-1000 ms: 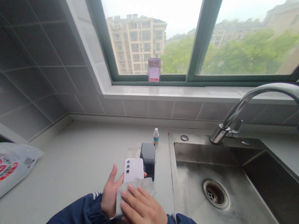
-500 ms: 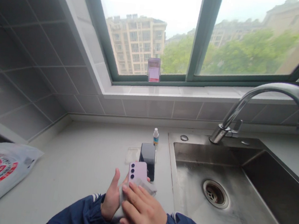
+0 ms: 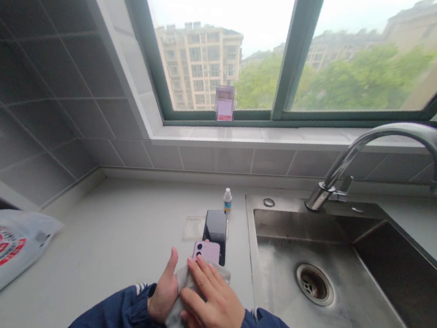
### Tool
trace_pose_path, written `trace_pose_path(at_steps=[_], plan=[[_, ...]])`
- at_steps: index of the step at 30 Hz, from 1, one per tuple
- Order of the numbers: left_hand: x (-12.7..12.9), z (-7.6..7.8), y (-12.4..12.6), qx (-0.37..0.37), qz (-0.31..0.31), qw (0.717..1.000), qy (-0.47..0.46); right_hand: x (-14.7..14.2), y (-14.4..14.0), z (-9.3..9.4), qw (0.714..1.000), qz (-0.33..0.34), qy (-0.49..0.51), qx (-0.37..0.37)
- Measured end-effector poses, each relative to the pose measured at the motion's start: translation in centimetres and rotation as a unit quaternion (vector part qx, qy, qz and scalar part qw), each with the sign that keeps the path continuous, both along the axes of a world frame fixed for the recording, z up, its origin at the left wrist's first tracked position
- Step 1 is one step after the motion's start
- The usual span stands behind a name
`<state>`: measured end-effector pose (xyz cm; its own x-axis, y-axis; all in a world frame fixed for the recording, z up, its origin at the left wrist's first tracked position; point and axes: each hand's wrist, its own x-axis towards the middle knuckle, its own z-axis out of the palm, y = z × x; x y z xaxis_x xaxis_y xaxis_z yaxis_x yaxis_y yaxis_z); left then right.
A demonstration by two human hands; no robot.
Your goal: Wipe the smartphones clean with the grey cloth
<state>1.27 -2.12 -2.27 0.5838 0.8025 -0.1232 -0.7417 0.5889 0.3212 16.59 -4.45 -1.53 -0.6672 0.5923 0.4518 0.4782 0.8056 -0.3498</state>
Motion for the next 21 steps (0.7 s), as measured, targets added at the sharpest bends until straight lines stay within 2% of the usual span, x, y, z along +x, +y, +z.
trace_pose_path(at_steps=[6,10,15,18,21], plan=[[-0.1,0.2,0.1,0.002,-0.038,0.999,0.016,0.0,0.2,0.0,1.0,-0.009,0.013,0.009],[0.0,0.4,0.1,-0.011,-0.024,0.999,0.02,0.1,0.3,-0.4,0.999,-0.019,0.033,0.025],[0.1,0.8,0.0,-0.003,-0.048,0.999,0.016,0.6,0.6,-0.6,0.985,-0.035,0.16,0.06],[0.0,0.8,-0.2,0.0,-0.065,0.998,0.027,0.6,0.7,0.0,0.963,-0.088,0.252,0.035],[0.0,0.7,-0.2,-0.001,-0.075,0.996,0.036,0.5,0.6,0.6,0.953,-0.112,0.281,0.001]])
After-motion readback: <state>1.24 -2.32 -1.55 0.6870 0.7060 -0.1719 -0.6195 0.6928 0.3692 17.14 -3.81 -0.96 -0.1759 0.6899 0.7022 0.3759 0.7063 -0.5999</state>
